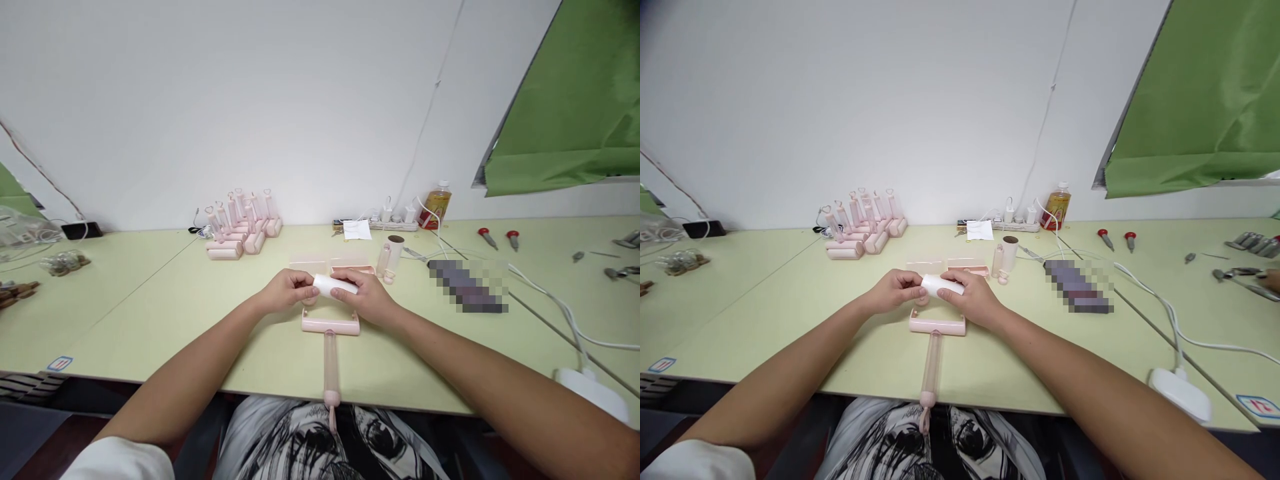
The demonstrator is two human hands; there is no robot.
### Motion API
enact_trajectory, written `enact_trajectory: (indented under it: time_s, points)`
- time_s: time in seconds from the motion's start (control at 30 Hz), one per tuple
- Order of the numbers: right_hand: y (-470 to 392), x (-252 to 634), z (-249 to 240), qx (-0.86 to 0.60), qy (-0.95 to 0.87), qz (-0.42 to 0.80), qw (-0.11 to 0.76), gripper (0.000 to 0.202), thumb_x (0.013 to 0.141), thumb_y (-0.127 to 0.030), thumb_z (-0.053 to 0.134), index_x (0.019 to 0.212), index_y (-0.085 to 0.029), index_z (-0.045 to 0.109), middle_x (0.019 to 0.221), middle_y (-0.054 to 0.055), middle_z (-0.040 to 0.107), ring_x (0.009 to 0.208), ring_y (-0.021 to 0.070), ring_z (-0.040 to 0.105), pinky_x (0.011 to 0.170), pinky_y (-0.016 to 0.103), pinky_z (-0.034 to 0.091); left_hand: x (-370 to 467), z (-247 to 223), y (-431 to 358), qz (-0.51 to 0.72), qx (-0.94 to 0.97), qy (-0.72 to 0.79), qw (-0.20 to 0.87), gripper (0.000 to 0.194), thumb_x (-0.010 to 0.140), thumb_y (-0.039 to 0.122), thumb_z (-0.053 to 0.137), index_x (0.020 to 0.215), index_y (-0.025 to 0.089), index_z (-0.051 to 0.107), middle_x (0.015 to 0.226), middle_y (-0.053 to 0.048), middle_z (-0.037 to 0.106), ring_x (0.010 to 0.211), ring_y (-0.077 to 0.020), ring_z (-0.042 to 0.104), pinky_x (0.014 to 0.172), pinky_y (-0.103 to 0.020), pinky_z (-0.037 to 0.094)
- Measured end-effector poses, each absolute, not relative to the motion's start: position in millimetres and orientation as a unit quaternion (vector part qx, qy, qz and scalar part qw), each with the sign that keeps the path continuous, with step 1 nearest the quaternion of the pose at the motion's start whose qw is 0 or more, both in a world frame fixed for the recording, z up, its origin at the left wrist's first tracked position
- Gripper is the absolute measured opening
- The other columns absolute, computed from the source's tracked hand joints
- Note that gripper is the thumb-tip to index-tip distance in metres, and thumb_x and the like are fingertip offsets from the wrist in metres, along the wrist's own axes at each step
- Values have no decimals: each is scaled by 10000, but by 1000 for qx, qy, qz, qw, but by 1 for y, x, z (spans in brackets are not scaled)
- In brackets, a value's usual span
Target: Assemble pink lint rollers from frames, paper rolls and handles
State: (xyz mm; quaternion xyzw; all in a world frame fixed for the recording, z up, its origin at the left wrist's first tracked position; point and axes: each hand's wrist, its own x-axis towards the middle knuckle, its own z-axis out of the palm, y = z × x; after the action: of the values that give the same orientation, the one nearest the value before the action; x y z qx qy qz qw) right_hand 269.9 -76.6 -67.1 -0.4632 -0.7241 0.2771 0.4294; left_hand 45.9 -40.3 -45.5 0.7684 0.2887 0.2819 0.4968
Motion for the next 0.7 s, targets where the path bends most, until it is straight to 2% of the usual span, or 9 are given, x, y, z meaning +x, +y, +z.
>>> enact_trajectory:
  time_s: [0.07,0.17,0.23,0.4,0.6,0.7]
  points:
    - [-77,269,-66,-451,-704,315,449,361,805,-436,636,1062,-185,671,982,65,690,854,222,639,734,354,514,47,-44,-40,308,766,300,477,325,782,446,649,747,123,632,626,-2,573,582,-100,501,561,-224,388]
    - [-77,269,-62,-438,-629,438,470,407,839,-503,556,1051,-170,654,805,54,644,649,184,619,492,298,509,43,-44,-35,355,749,336,447,331,776,457,650,707,139,589,514,57,438,477,-58,354,470,-198,271]
    - [-76,269,-60,-426,-571,517,475,382,830,-470,566,1056,-171,638,738,40,611,616,177,616,441,279,506,39,-44,-30,369,733,349,452,344,777,466,642,680,148,552,487,68,403,455,-51,308,451,-198,233]
    - [-75,270,-57,-416,-535,563,473,312,765,-258,608,1064,-177,642,719,25,634,643,158,631,537,279,551,33,-43,-25,383,704,363,475,339,759,467,656,686,159,536,477,68,414,437,-50,312,445,-201,230]
    - [-76,268,-60,-421,-571,535,459,407,718,-213,615,1122,-161,614,740,17,683,648,152,652,679,327,566,33,-39,-26,387,700,366,476,342,737,469,675,685,161,536,485,65,418,444,-54,333,449,-203,245]
    - [-76,268,-59,-416,-583,522,464,412,696,-214,617,1105,-156,616,745,12,676,651,157,653,701,349,563,33,-40,-26,383,702,363,479,349,737,479,671,686,162,534,487,63,426,446,-56,347,449,-202,253]
